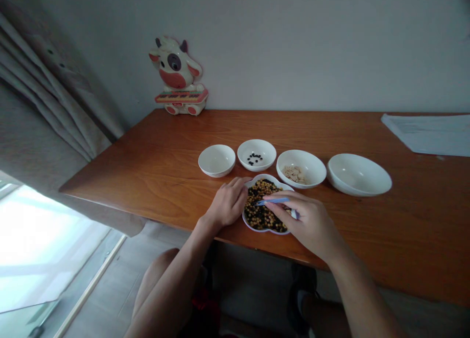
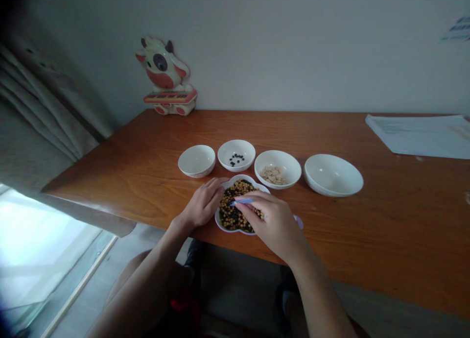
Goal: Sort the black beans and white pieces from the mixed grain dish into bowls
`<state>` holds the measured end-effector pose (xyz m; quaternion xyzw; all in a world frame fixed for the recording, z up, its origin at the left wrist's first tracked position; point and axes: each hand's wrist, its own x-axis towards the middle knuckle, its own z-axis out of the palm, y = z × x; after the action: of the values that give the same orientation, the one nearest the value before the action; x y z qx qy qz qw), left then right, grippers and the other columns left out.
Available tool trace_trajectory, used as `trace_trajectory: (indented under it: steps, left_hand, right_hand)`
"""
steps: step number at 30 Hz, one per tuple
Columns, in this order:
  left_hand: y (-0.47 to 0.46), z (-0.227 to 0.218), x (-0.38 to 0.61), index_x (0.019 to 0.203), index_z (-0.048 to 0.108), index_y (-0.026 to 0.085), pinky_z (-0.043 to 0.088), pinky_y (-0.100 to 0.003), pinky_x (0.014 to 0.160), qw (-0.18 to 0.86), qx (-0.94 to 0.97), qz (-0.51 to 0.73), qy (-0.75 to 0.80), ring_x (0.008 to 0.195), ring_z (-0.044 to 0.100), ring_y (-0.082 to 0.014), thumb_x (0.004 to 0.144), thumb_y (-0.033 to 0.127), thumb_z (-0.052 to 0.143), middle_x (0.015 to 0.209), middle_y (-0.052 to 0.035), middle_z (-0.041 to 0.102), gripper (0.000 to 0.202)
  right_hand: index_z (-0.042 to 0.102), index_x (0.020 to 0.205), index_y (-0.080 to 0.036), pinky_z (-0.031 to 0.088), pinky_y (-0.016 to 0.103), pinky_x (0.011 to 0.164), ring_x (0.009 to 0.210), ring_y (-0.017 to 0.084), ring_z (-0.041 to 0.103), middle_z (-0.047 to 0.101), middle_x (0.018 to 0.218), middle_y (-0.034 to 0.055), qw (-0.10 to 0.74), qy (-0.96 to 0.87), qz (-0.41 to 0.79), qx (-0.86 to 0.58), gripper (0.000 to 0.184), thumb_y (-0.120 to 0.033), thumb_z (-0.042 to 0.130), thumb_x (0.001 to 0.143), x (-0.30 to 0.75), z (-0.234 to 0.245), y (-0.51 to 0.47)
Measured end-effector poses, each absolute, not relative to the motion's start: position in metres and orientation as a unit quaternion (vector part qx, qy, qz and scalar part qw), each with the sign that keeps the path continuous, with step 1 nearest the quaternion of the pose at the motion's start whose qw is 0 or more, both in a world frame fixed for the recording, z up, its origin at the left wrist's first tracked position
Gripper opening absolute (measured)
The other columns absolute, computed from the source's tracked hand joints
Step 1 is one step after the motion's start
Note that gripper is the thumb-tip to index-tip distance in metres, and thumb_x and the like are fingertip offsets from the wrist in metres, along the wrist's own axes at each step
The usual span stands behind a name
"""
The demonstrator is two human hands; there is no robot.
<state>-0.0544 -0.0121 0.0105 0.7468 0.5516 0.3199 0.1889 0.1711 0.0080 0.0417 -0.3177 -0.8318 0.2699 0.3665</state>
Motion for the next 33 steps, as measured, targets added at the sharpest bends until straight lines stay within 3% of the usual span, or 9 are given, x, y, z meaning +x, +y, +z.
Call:
trace_trajectory:
  steps: [12,22,33]
  left_hand:
    - [-0.0122,0.0105,-0.0538,0.132,0.056,0.014,0.050,-0.042,0.103,0.181,0.747,0.325,0.552,0.116,0.065,-0.0269,0.104,0.028,0.035,0.126,-0.0150,0.067,0.037]
    - [-0.0125,0.0121,-0.0541,0.133,0.055,0.015,0.050,-0.041,0.101,0.196,0.745,0.323,0.549,0.114,0.065,-0.0259,0.105,0.029,0.035,0.125,-0.0137,0.066,0.037]
    - [-0.0127,0.0125,-0.0532,0.133,0.055,0.014,0.050,-0.042,0.103,0.191,0.745,0.315,0.556,0.116,0.064,-0.0264,0.105,0.028,0.035,0.125,-0.0145,0.067,0.037]
  right_hand:
    - [0.077,0.096,-0.022,0.061,0.030,0.091,0.095,0.018,0.076,0.080,0.104,0.0028,0.386,-0.833,0.235,-0.320,0.012,-0.022,0.065,0.094,0.1642,0.0419,0.0058]
    - [0.077,0.101,-0.024,0.062,0.035,0.091,0.096,0.021,0.076,0.080,0.105,0.0035,0.378,-0.835,0.233,-0.326,0.015,-0.024,0.062,0.095,0.1624,0.0422,0.0046]
    - [0.074,0.099,-0.021,0.060,0.033,0.085,0.094,0.020,0.076,0.080,0.103,0.0043,0.395,-0.837,0.191,-0.325,0.011,-0.023,0.063,0.095,0.1633,0.0386,0.0045]
